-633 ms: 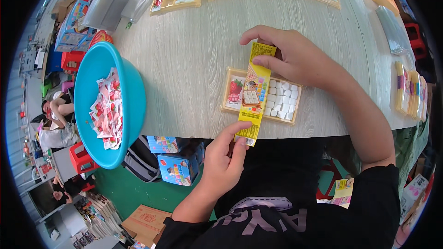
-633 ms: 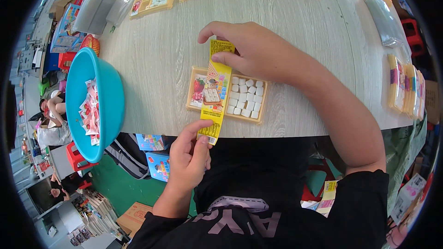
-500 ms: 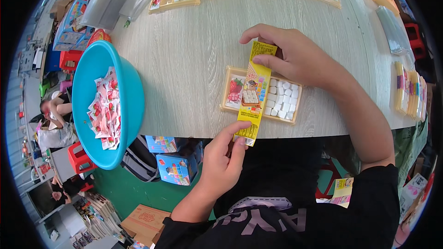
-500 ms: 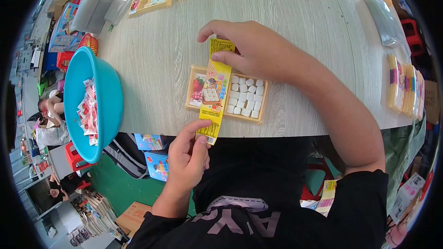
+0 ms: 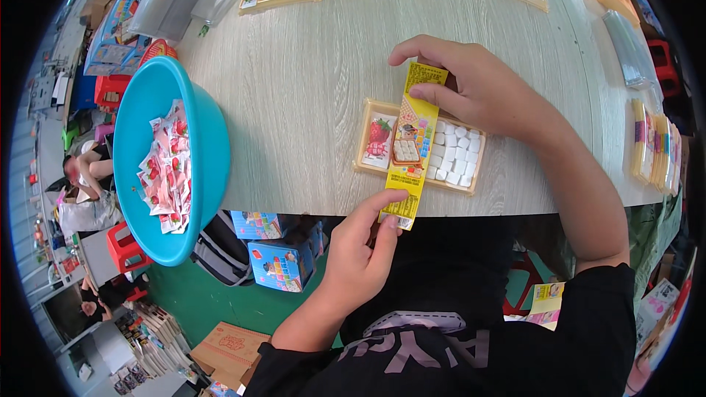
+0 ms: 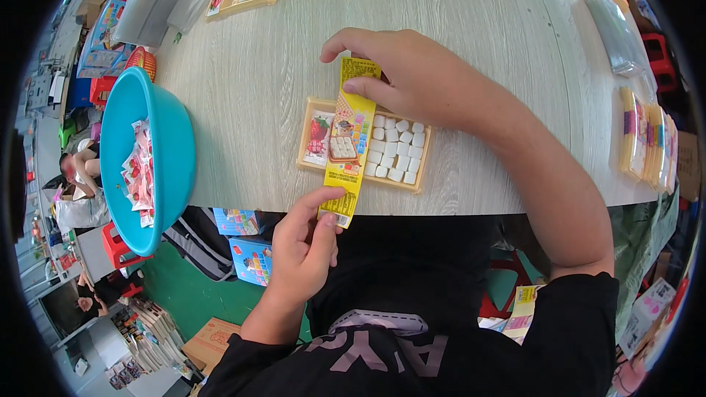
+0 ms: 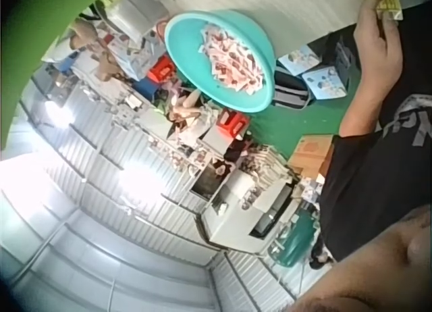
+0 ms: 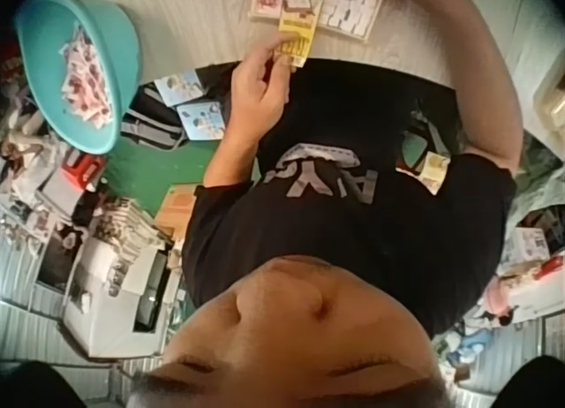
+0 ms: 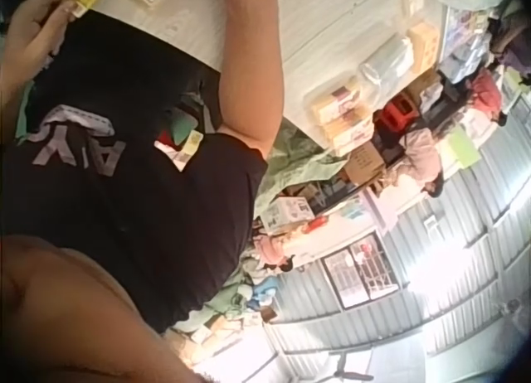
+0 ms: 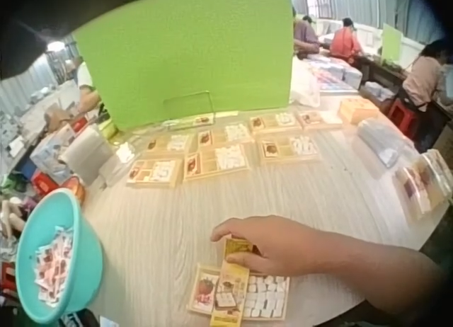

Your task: Packaging marshmallow trays with decorative paper labels.

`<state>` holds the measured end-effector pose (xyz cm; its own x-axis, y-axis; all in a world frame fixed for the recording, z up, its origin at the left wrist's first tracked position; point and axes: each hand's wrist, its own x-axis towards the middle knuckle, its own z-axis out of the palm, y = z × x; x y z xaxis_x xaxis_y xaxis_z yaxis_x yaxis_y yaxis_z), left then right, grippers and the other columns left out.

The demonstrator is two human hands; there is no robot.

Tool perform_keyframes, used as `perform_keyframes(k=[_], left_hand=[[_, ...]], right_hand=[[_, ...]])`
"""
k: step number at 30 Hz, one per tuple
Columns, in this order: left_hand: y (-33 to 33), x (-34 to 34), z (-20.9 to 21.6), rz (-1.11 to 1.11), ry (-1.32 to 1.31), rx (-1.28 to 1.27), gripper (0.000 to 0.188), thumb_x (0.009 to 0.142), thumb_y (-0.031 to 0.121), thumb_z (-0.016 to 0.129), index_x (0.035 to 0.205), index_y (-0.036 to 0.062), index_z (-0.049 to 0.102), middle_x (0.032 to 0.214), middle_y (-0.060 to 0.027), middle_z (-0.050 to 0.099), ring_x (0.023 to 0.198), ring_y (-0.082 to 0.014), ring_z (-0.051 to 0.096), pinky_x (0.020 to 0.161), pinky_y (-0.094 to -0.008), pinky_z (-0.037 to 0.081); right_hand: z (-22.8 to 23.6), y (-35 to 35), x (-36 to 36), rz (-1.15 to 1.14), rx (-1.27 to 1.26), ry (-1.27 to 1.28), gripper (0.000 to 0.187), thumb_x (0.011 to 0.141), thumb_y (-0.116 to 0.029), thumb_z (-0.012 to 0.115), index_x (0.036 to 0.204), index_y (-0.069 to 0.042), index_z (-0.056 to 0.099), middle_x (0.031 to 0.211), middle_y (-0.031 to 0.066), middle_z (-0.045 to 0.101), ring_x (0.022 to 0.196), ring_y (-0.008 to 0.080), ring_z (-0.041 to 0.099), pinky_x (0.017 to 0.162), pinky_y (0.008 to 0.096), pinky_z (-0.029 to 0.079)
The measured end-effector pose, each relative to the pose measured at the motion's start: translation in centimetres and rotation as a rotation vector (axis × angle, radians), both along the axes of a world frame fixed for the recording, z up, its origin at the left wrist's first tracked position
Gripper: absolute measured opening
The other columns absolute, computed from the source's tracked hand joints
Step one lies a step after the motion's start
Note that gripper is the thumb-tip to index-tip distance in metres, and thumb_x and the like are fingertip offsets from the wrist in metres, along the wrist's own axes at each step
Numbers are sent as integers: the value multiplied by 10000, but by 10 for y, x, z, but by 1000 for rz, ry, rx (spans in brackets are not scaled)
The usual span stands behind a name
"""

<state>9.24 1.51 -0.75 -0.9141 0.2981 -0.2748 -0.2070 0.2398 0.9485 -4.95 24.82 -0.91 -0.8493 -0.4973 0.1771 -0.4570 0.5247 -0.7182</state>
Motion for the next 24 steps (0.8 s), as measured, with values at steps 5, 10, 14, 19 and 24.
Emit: perform_keyframes(k=[5,10,14,19,24], left_hand=[[-1,0,2,-3,38,-23,315,1003,30,477,1309,-5,546,799,-40,580,514,-26,472,472,-186,384],[3,-3,5,-11,43,-71,310,998,38,498,1300,20,569,798,-37,594,533,-25,478,482,-186,384],[4,-6,12,-14,32,-109,305,993,42,513,1289,29,585,815,-37,608,556,-26,480,491,-190,385],[1,-4,11,-39,70,-110,313,988,40,509,1292,30,584,837,-42,624,597,-32,491,539,-193,403],[-13,16,6,-29,-188,188,313,985,43,521,1295,25,556,1016,-80,672,686,-86,558,605,-206,436]], right_hand=[[3,-1,-1,26,20,30,346,932,-147,634,1269,-102,568,1097,105,673,877,239,637,795,351,509],[5,1,0,1,168,-1,361,949,-176,610,1300,-115,550,1169,119,665,997,306,636,880,398,502],[9,0,2,-13,195,-23,442,918,-229,668,1328,-126,539,1211,123,649,1014,314,633,889,400,502],[25,-5,7,34,209,-141,711,756,-367,829,1347,-114,524,1157,181,622,993,342,613,908,425,485],[35,-6,10,83,211,-80,725,739,-354,837,1342,-98,530,1100,186,626,1013,368,590,911,424,457]])
